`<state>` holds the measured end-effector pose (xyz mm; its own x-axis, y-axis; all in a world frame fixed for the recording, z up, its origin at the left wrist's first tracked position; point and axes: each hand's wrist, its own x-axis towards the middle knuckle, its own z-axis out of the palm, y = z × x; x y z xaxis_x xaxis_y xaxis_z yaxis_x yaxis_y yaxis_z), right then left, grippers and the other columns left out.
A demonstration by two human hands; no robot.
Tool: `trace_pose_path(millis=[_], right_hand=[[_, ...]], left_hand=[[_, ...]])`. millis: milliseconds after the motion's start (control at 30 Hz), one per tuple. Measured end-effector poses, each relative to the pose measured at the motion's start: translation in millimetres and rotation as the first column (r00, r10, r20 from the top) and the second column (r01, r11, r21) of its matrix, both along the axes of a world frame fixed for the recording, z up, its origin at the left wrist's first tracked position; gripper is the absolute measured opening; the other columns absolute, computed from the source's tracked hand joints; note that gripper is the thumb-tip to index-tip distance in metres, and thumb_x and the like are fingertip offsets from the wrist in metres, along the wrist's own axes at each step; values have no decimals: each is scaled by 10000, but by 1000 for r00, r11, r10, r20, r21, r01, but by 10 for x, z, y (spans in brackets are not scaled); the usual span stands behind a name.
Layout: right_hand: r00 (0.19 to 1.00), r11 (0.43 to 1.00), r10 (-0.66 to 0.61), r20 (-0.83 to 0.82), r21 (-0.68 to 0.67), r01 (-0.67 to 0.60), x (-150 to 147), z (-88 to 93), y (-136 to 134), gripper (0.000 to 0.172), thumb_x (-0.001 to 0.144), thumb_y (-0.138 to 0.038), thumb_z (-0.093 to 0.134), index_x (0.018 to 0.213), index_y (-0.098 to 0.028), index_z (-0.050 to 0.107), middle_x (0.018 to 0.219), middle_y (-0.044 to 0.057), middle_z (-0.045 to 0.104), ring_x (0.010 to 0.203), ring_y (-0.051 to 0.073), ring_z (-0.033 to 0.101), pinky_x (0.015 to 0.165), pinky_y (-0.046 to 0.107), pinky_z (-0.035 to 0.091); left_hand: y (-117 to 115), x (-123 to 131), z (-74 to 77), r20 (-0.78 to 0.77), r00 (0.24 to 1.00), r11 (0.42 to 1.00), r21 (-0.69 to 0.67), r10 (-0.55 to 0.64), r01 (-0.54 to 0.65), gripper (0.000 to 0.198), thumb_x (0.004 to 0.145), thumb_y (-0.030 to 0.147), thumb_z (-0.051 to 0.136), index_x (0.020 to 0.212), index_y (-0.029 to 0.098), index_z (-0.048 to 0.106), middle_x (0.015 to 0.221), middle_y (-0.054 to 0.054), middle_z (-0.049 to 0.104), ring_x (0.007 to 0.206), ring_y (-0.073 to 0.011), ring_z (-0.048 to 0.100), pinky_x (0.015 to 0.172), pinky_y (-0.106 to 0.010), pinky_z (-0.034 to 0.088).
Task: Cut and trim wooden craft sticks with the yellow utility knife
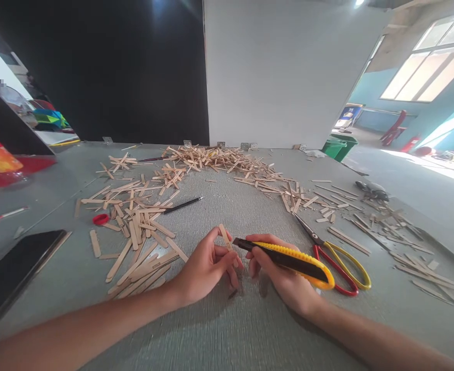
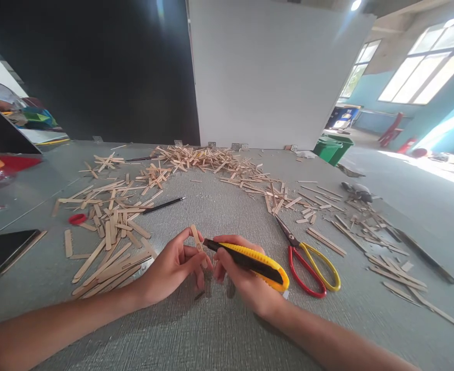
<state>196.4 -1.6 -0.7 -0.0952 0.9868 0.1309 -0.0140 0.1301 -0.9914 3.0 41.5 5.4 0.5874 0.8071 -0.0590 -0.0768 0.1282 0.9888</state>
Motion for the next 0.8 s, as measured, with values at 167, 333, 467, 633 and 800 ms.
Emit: trace_pose_path(millis=[167,333,467,633,800], right_hand=[[999,998,13,31,56,-15,-4,-11,-31,281,992,-451,675,1130,-208,704,661,-7,705,574,139,663,557,250,552],[993,994,0,115,112,-13,-13,-30,-44,250,1003,-427,655,1118,-211,707,664,-7,707,541,145,654,504,250,524],[983,984,-34,179,181,1,-23,-20,-52,216,1007,-401,649,1101,-222,726,688,1,725,543,147,670,494,247,529],[973,972,-57,223,237,3,-22,-21,-77,191,1015,-363,641,1111,-227,733,678,2,733,516,141,668,467,232,519],[970,968,-62,237,252,0,-14,-9,-77,172,1016,-340,641,1115,-232,730,670,-11,726,512,127,657,505,232,523]], left_hand=[[-17,-4,-2,-32,999,1000,13,-20,21,403,998,534,671,1029,265,373,776,25,726,527,-145,705,498,-218,530],[-13,16,-10,-44,999,1000,-1,-5,5,390,993,513,683,1031,267,383,759,36,720,515,-140,694,488,-214,523],[-15,22,-9,-59,998,1000,-2,4,-4,385,986,493,694,1036,262,390,762,35,726,521,-143,703,489,-213,527],[-27,18,-13,-74,997,1000,12,11,-10,362,1000,480,673,1054,258,393,769,35,726,524,-138,710,499,-205,527],[-31,14,-22,-83,996,1000,16,11,-10,343,1007,466,664,1053,254,398,775,30,727,530,-143,715,487,-204,521]])
